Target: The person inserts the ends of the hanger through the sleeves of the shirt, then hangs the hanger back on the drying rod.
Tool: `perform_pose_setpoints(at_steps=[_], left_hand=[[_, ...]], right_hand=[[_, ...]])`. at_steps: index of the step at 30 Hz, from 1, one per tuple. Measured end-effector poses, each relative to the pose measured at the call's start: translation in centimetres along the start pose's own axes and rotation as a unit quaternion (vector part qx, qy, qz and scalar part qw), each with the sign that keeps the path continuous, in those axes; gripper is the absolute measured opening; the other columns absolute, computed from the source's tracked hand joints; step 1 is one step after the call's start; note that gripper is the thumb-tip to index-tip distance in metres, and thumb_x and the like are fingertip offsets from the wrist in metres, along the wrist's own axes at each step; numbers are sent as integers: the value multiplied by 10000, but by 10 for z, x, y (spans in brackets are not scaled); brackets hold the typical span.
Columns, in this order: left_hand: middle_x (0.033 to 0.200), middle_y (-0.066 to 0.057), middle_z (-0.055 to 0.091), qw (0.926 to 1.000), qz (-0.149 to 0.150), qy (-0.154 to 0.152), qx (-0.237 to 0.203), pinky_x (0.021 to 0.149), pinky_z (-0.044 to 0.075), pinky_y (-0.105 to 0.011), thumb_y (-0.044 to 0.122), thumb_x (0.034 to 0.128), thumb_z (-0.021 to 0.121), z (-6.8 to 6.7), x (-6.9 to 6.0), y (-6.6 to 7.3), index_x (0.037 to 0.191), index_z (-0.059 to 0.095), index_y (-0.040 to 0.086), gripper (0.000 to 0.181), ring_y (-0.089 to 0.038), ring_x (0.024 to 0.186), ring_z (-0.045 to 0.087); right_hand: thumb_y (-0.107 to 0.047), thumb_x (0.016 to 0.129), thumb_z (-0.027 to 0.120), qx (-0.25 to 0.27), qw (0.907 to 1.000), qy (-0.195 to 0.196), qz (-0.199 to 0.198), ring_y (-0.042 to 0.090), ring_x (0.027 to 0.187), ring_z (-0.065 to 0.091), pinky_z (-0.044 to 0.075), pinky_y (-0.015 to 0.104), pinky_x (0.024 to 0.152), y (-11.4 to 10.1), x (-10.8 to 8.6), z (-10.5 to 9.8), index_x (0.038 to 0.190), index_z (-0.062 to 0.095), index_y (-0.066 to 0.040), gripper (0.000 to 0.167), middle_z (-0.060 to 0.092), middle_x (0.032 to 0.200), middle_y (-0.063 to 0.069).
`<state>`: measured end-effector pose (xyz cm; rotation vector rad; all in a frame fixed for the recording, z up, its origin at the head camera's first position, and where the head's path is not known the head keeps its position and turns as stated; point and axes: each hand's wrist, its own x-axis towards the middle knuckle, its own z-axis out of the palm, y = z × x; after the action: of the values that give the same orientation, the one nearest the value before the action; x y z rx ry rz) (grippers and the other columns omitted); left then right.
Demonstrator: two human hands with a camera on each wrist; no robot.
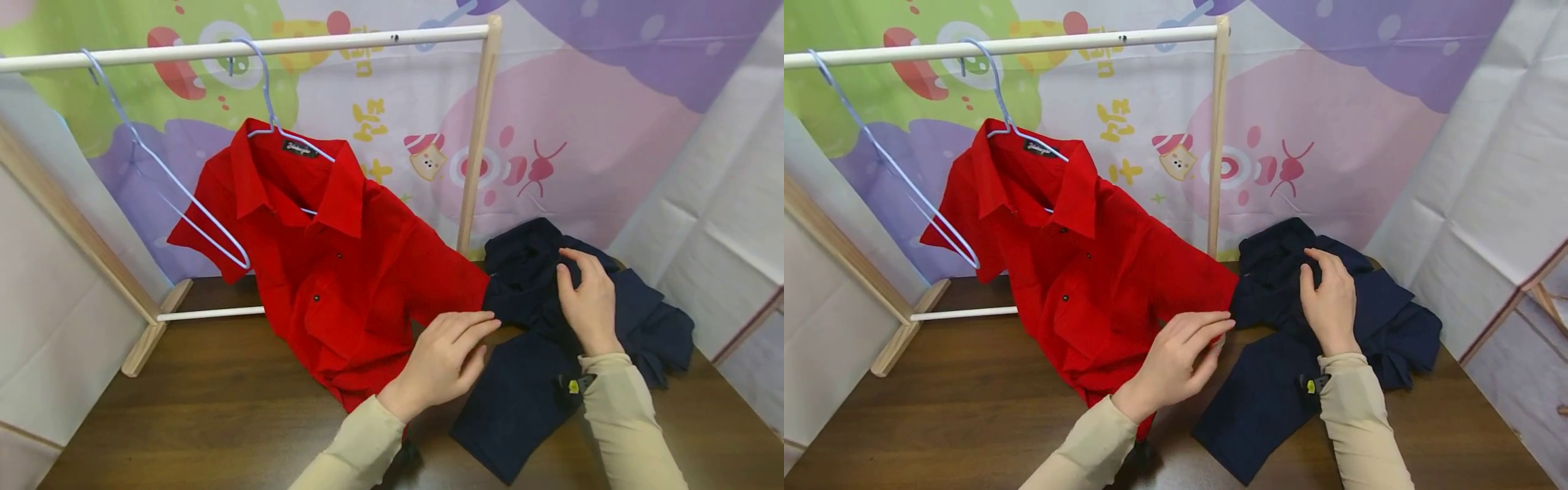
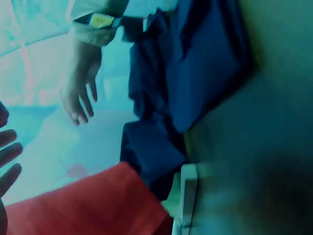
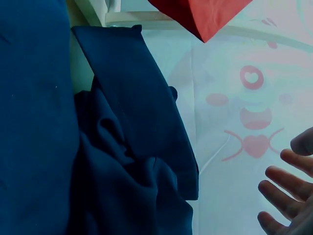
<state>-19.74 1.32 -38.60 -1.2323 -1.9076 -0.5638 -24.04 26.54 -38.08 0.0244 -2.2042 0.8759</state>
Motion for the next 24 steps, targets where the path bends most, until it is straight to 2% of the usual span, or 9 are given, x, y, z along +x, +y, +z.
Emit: perform_pose_setpoints(at_steps=[5, 9, 13, 17, 18, 20, 24], left_hand=[[1200, -15, 567, 9969, -400, -669, -137, 946, 389, -215, 194, 829, 595, 10, -6, 10, 1177, 575, 109, 359, -123, 1069, 540], [1230, 9, 537, 9882, -577, -1411, -166, 957, 379, -216, 277, 863, 569, 17, -6, 12, 1214, 540, 129, 382, -109, 1103, 509], [1264, 27, 498, 9757, -755, -2051, -161, 963, 371, -224, 354, 876, 551, 23, -5, 14, 1251, 503, 153, 428, -100, 1119, 483], [1289, 35, 480, 9610, -882, -2598, -345, 982, 366, -249, 409, 875, 540, 31, -8, 21, 1255, 508, 175, 448, -97, 1137, 478], [1307, 35, 467, 9554, -871, -2796, -381, 991, 361, -258, 431, 876, 532, 33, -10, 23, 1266, 502, 179, 466, -100, 1156, 469], [1366, 33, 415, 9393, -866, -3283, -486, 1016, 340, -283, 489, 873, 509, 36, -12, 27, 1311, 464, 186, 534, -111, 1211, 431], [1473, 25, 256, 8933, -955, -4335, -713, 1047, 305, -326, 605, 839, 470, 41, -15, 33, 1404, 331, 216, 700, -146, 1305, 325]], right_hand=[[-175, 912, 517, -47, 9999, -17, 130, 350, 1141, 486, 352, 490, 956, 4, -2, -1, 1180, 579, -40, 307, 556, 1199, 180], [-244, 921, 506, -240, 9992, -222, 209, 361, 1178, 453, 328, 501, 977, 10, 1, -3, 1249, 536, -58, 378, 515, 1261, 187], [-333, 921, 498, -484, 9958, -736, 261, 391, 1223, 392, 294, 527, 993, 16, 4, -8, 1334, 443, -54, 502, 439, 1334, 215], [-425, 919, 467, -635, 9854, -1482, 543, 437, 1252, 322, 257, 577, 990, 23, 4, -12, 1396, 328, -40, 629, 348, 1385, 254], [-444, 918, 459, -660, 9818, -1671, 610, 448, 1257, 304, 247, 588, 988, 25, 4, -12, 1406, 302, -32, 657, 327, 1392, 265], [-486, 907, 453, -755, 9736, -2039, 696, 472, 1261, 272, 231, 609, 981, 29, 5, -11, 1419, 250, -16, 724, 286, 1403, 289], [-573, 852, 483, -1033, 9527, -2737, 820, 514, 1251, 232, 206, 638, 974, 37, 8, -3, 1428, 147, 33, 901, 218, 1404, 341]])
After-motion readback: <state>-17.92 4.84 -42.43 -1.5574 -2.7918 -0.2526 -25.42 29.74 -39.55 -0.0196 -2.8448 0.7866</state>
